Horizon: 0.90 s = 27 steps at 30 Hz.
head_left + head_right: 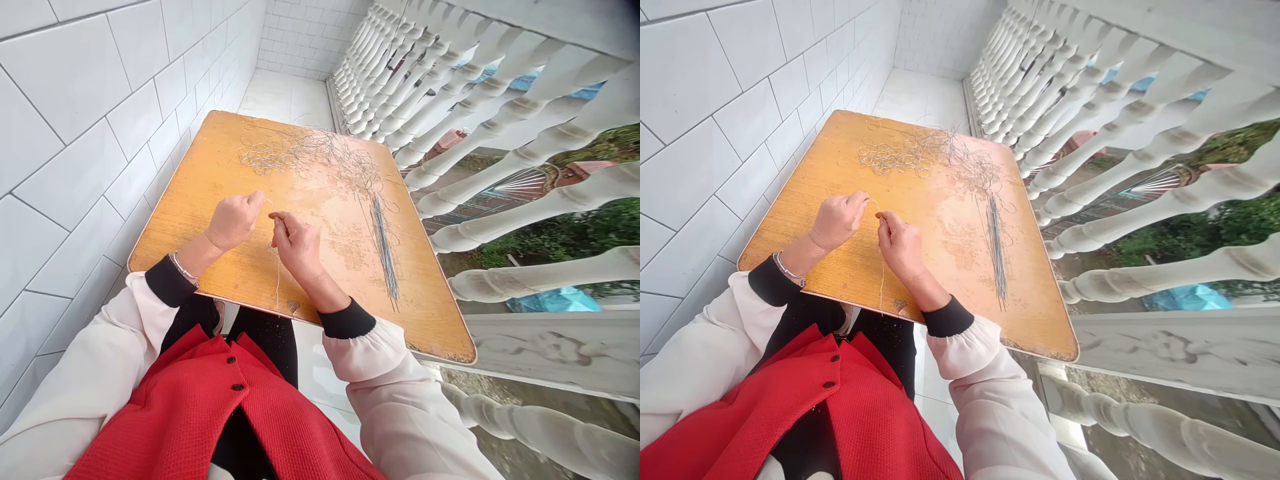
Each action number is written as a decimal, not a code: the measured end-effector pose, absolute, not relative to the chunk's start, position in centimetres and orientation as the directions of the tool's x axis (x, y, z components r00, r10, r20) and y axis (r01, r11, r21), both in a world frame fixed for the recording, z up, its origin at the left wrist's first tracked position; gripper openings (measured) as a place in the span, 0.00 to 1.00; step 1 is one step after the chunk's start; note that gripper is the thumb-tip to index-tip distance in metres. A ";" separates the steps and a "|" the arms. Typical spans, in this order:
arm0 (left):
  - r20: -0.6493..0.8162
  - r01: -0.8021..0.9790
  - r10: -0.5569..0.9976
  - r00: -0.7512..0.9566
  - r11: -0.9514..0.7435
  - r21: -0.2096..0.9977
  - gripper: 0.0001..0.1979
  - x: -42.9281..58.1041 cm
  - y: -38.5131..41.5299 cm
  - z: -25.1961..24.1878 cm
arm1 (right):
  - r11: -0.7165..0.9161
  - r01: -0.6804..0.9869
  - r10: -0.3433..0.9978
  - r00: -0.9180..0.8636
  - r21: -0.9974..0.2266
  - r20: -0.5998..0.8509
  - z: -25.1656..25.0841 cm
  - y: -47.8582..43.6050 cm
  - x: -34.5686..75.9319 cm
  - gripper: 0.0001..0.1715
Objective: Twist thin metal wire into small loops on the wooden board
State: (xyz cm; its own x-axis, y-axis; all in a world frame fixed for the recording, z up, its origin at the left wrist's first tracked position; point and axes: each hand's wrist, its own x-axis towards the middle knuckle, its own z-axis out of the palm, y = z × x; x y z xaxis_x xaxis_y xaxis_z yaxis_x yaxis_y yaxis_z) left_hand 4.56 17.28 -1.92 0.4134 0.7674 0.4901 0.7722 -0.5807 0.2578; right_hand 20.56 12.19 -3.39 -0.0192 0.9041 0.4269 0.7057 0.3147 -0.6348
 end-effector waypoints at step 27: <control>-0.037 -0.105 0.925 0.378 0.082 0.991 0.08 3.5 17.2 0.0 | 0.277 0.564 0.944 -0.009 -0.778 0.329 -3.8 12.3 20.5 0.24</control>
